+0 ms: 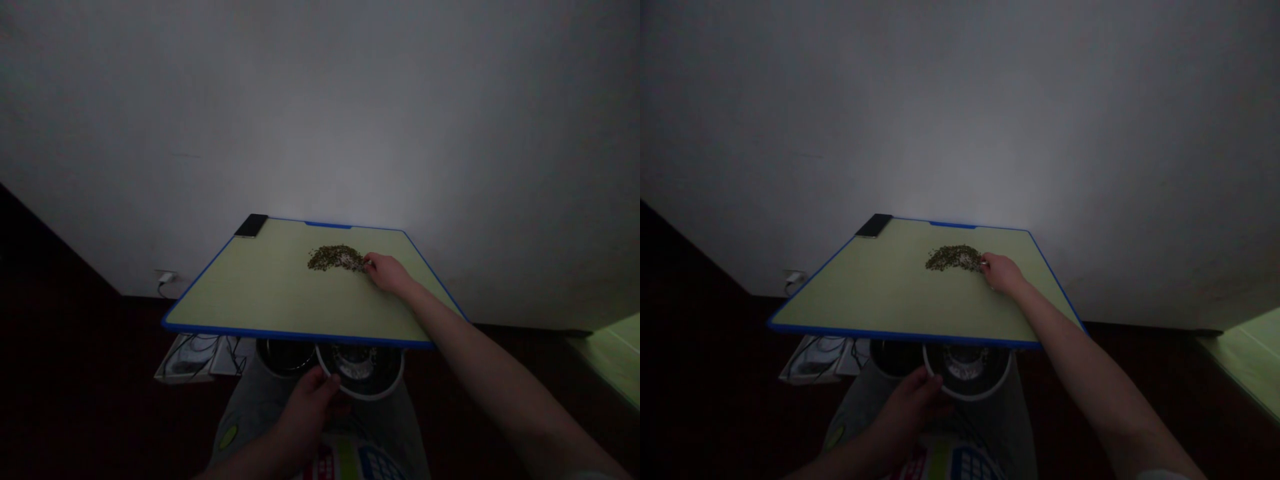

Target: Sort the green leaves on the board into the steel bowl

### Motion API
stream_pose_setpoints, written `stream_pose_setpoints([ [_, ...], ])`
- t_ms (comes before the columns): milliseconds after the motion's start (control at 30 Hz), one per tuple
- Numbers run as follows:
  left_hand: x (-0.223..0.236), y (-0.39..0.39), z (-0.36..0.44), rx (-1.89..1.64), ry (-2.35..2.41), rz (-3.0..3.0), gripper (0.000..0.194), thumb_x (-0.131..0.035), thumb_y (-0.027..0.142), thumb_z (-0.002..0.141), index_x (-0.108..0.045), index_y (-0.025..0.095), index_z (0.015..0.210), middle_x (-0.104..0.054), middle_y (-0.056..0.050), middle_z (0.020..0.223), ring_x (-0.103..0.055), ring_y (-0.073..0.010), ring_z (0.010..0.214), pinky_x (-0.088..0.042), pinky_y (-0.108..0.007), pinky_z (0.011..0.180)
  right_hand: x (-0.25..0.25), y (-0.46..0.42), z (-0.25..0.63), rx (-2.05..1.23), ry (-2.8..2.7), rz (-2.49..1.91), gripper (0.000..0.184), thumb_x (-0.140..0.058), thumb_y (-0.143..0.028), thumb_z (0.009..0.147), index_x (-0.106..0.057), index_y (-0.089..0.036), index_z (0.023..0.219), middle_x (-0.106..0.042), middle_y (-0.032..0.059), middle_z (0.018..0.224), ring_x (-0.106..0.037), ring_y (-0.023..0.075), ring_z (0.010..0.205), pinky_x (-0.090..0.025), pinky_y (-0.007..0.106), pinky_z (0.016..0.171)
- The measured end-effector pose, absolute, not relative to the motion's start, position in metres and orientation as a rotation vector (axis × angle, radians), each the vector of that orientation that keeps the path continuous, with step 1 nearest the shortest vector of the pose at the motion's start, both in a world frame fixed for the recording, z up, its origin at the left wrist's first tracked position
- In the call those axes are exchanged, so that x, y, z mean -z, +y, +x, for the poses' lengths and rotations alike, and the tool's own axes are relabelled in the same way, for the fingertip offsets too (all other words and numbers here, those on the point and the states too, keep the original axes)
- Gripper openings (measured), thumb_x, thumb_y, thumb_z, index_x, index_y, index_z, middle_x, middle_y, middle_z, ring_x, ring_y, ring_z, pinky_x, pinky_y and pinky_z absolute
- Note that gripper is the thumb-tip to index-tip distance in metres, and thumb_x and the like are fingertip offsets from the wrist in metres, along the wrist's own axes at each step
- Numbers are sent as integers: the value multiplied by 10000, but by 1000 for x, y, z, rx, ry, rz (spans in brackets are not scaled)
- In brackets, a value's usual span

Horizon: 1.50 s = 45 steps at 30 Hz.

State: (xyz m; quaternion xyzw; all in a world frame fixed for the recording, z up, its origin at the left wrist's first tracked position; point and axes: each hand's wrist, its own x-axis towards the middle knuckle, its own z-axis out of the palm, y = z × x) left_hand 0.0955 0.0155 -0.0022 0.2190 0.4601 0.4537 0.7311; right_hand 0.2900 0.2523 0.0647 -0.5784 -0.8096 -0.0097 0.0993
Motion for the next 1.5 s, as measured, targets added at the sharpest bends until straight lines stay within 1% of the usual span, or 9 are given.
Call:
stream_pose_setpoints([
  [133,2,16,96,-1003,988,495,324,-745,387,687,-681,169,917,-776,-95,937,-700,-221,809,-525,-350,743,-64,257,288,0,-2387,-1688,262,-478,-276,913,-638,-204,1108,-724,88,991,-646,219,870,-398,280,704],
  [300,10,16,95,-1003,982,460,275,-729,353,712,-677,167,908,-769,-91,934,-698,-228,838,-526,-364,765,-66,263,286,-28,-2452,-1616,247,-496,-275,912,-649,-209,1095,-724,78,977,-642,209,856,-397,271,701],
  [433,10,16,94,-1022,994,453,268,-745,339,693,-675,162,881,-769,-86,911,-693,-227,827,-533,-360,744,-67,266,287,-39,-2486,-1556,228,-509,-265,908,-659,-205,1069,-723,72,970,-638,201,853,-395,262,700],
  [600,8,16,95,-1012,979,485,275,-720,342,724,-679,162,929,-776,-93,936,-697,-219,811,-529,-366,765,-65,262,295,-64,-2463,-1569,221,-510,-284,912,-662,-200,1050,-722,71,945,-633,192,825,-391,253,681],
  [833,8,14,96,-1017,1004,483,270,-712,336,733,-686,161,937,-771,-102,968,-693,-239,868,-536,-378,768,-63,258,297,-83,-2450,-1597,239,-506,-275,910,-660,-192,1073,-719,77,975,-631,196,858,-405,257,718],
  [1000,9,15,95,-1029,988,497,276,-718,342,732,-688,152,931,-773,-110,955,-695,-237,846,-536,-367,741,-65,261,288,-112,-2482,-1526,246,-499,-280,917,-660,-195,1084,-719,82,977,-636,203,869,-419,264,738],
  [1167,5,14,95,-1022,998,486,283,-726,362,716,-687,158,909,-777,-88,912,-695,-227,828,-528,-346,729,-67,263,281,-153,-2525,-1461,264,-499,-274,917,-655,-205,1120,-716,76,1013,-634,196,880,-427,266,762],
  [1300,-2,13,95,-1026,1013,467,322,-760,371,673,-685,154,898,-774,-79,901,-691,-217,803,-529,-345,735,-65,262,279,-223,-2591,-1329,272,-498,-257,912,-656,-202,1126,-712,68,1028,-630,189,899,-429,263,780],
  [1500,-1,14,95,-1032,1016,476,299,-756,368,680,-687,165,889,-779,-80,903,-701,-224,811,-537,-348,731,-64,252,277,-316,-2658,-1133,290,-500,-289,911,-656,-190,1134,-707,71,1020,-627,186,904,-429,272,801],
])
